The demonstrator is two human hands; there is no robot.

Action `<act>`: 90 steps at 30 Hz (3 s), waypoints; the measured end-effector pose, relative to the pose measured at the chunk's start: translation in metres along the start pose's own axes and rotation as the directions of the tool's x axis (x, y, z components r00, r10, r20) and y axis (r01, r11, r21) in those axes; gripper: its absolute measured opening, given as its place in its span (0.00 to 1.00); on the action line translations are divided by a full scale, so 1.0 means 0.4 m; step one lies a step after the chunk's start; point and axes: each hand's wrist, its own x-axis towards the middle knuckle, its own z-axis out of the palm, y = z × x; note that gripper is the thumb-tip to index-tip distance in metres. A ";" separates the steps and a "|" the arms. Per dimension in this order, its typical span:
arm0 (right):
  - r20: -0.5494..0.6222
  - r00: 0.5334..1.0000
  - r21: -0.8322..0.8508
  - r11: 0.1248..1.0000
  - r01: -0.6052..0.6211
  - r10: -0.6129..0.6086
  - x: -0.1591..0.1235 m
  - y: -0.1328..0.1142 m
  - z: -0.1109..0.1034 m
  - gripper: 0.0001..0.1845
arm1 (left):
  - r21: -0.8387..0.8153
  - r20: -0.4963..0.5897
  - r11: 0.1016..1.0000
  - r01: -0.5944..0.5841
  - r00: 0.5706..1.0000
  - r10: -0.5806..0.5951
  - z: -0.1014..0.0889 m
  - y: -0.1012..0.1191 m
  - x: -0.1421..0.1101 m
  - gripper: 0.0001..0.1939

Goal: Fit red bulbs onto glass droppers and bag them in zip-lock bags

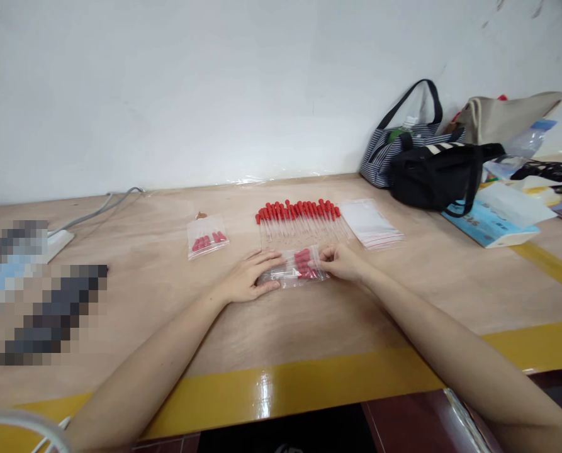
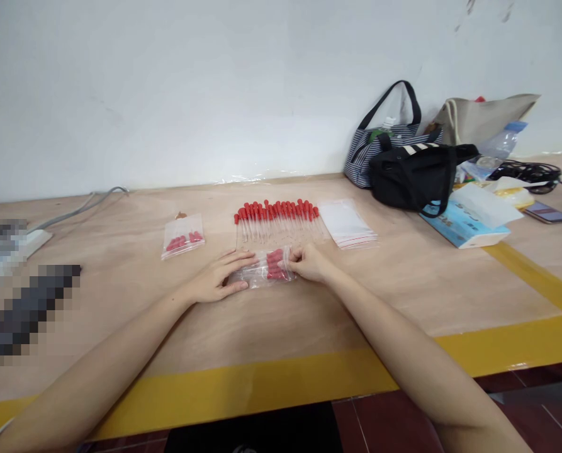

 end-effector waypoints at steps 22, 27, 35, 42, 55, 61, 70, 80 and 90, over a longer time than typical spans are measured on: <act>0.043 0.965 0.284 0.923 -0.259 0.258 0.005 -0.057 0.006 0.12 | -0.045 0.016 0.999 0.004 1.000 -0.003 -0.002 -0.005 0.000 0.28; 0.119 0.964 0.518 0.813 -0.265 0.239 -0.002 -0.056 0.010 0.09 | -0.194 -0.054 0.981 -0.023 0.998 0.013 -0.007 -0.002 0.001 0.30; 0.025 0.987 0.840 0.531 -0.108 0.161 -0.012 -0.054 0.001 0.09 | -0.483 -0.302 0.822 0.302 0.823 -0.480 -0.017 0.038 0.003 0.22; 0.019 0.996 0.852 0.519 -0.064 0.092 -0.034 -0.097 0.046 0.12 | -0.929 -0.001 0.332 0.163 0.896 -0.443 0.013 0.142 0.042 0.35; -0.647 0.745 -0.501 0.827 -0.256 -0.162 -0.029 0.025 -0.188 0.12 | -0.742 -0.208 0.469 0.480 0.500 -0.841 -0.136 -0.194 0.037 0.32; -0.506 0.859 -0.491 0.794 -0.359 0.075 -0.051 0.117 -0.271 0.32 | -0.497 -0.235 0.585 0.641 0.549 -0.802 -0.130 -0.287 0.025 0.30; -0.609 0.792 -0.532 0.767 -0.358 -0.053 -0.031 0.113 -0.228 0.12 | -0.157 -0.433 0.696 0.701 0.585 -0.686 -0.142 -0.265 0.020 0.22; -0.351 0.743 -0.498 0.786 0.367 -0.570 -0.056 -0.033 -0.079 0.11 | 0.029 -0.725 0.934 0.356 0.651 -0.226 -0.034 -0.075 0.006 0.10; 0.228 0.734 -0.346 0.651 0.675 -0.640 -0.031 -0.025 0.039 0.14 | 0.077 -0.580 0.996 -0.033 0.811 0.071 -0.031 0.057 0.001 0.09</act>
